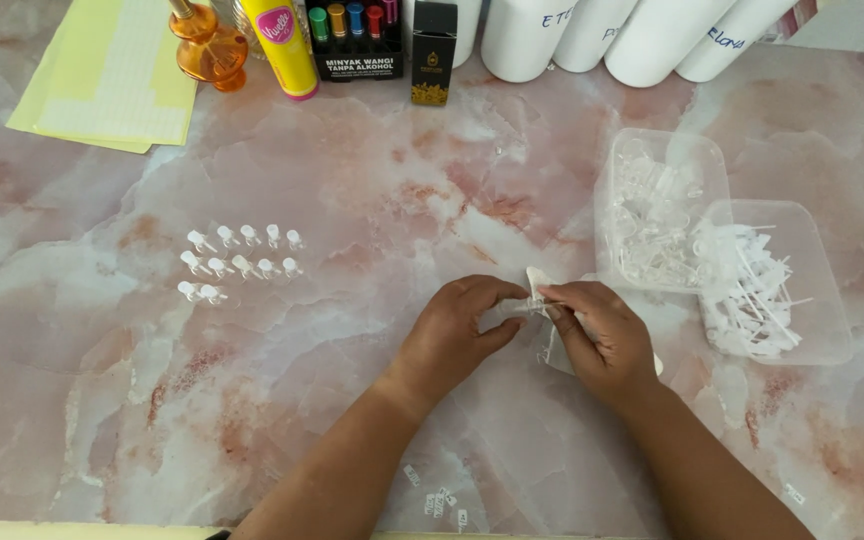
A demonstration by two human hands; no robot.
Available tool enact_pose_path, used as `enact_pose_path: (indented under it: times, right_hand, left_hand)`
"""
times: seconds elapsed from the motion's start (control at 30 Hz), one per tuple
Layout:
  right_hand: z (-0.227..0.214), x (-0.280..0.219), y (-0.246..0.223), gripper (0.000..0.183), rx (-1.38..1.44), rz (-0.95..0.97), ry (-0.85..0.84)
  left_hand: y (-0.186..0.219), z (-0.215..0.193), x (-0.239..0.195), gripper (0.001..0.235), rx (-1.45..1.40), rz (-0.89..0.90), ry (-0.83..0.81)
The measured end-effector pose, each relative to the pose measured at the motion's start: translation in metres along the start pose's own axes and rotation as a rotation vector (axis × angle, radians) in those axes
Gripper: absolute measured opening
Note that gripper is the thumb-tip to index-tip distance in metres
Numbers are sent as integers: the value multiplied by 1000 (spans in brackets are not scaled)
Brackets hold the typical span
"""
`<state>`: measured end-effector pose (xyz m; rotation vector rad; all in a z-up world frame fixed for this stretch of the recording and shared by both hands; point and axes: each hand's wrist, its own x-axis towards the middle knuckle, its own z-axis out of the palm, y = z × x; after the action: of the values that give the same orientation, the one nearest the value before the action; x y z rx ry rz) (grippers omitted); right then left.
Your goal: Assembling small plastic perfume sprayer components by inserting dip tubes into sprayer heads.
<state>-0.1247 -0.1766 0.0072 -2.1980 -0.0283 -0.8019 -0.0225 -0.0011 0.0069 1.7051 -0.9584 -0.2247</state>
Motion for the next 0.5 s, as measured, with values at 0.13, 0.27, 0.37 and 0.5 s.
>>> enact_pose_path:
  times: [0.13, 0.27, 0.37, 0.5]
  right_hand:
    - [1, -11, 4, 26, 42, 106, 76]
    - [-2, -9, 1, 27, 192, 187, 155]
    - [-3, -7, -3, 22, 228, 270, 155]
    - [-3, -9, 7, 22, 439, 356, 181]
  left_hand:
    - [3, -1, 0, 28, 18, 21, 13]
    - [4, 2, -1, 31, -154, -27, 38]
    - [3, 3, -1, 32, -222, -53, 29]
    - [0, 3, 0, 32, -257, -75, 17]
